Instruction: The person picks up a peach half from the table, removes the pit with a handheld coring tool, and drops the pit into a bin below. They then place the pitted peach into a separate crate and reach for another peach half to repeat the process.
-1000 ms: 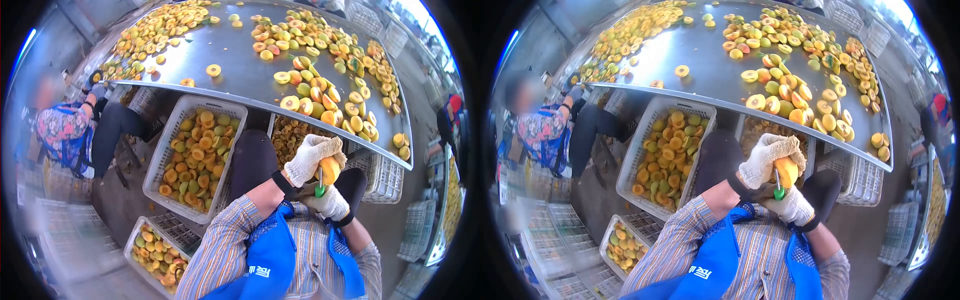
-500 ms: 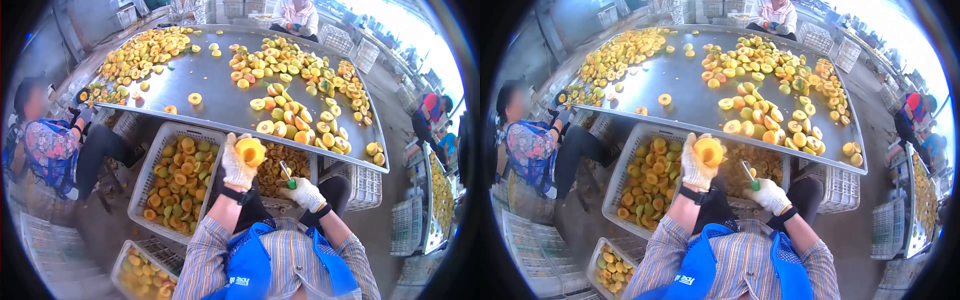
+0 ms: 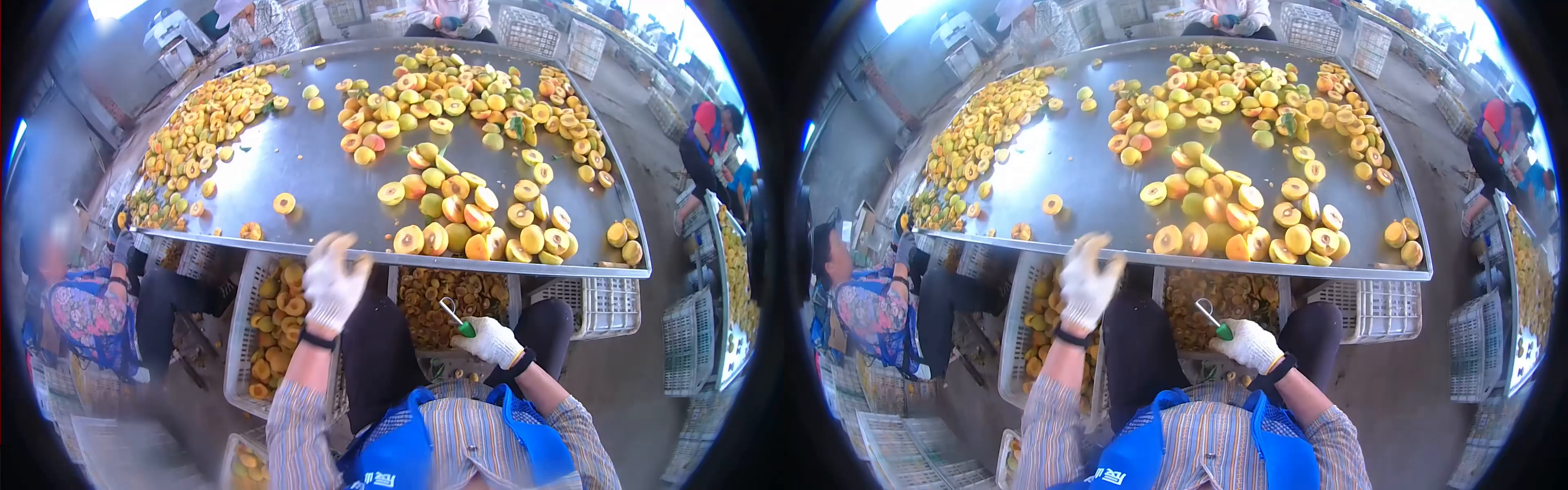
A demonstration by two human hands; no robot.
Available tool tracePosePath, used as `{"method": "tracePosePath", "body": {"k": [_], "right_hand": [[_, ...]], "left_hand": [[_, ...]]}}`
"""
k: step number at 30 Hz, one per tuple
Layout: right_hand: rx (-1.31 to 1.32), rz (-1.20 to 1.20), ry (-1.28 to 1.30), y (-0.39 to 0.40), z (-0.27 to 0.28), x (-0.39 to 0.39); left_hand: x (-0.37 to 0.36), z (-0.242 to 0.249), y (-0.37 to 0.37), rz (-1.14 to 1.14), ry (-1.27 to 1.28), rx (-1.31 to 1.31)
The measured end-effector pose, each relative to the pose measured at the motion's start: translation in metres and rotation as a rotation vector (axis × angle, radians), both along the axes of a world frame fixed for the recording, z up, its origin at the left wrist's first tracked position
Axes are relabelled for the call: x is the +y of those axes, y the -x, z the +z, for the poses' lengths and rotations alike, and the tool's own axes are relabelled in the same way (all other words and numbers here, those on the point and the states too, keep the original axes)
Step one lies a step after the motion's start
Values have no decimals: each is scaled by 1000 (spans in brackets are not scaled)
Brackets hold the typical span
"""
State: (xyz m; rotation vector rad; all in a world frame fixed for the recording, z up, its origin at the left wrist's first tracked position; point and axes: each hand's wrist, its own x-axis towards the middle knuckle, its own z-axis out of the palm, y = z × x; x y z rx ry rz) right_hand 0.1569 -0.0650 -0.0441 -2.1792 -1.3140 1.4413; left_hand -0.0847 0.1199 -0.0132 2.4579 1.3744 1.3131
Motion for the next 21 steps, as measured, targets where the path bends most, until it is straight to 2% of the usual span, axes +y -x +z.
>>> {"method": "tracePosePath", "body": {"k": [2, 3, 5, 7, 10, 11, 13, 14, 15, 17, 18, 19, 20, 21], "right_hand": [[-5, -27, -2, -3, 7, -1], [-10, -52, -14, -3, 6, 4], [10, -168, -85, -6, -12, 0], [-40, -180, -57, -7, -4, 6], [-34, -106, -62, -31, -43, 0], [-83, -48, -56, -33, -44, 2], [96, -188, 33, -19, -30, 9], [95, -178, 39, -15, -32, 12], [87, -168, 42, -13, -35, 13], [75, -153, 47, -4, -36, 18], [60, -139, 67, 1, -34, 20], [45, -122, 86, 5, -33, 21], [-50, -60, 109, 7, -36, 22], [-56, -55, 110, 10, -36, 23]], "left_hand": [[30, -19, -44, -145, 30, 9], [32, -16, -57, -175, 124, -61], [20, -4, -74, -196, -95, -320], [-13, 7, -59, -372, 9, -445], [-47, -18, 19, -226, 65, -403], [-58, -36, 52, -22, 212, -508], [-75, -56, 133, 363, 443, -517], [-81, -78, 180, 517, 388, -294], [-91, -112, 228, 611, 456, -268], [-107, -110, 265, 850, 624, -342], [-112, -123, 284, 854, 630, -349], [-116, -149, 302, 912, 706, -520], [-113, -151, 305, 965, 776, -692], [-111, -155, 305, 968, 779, -699]]}}
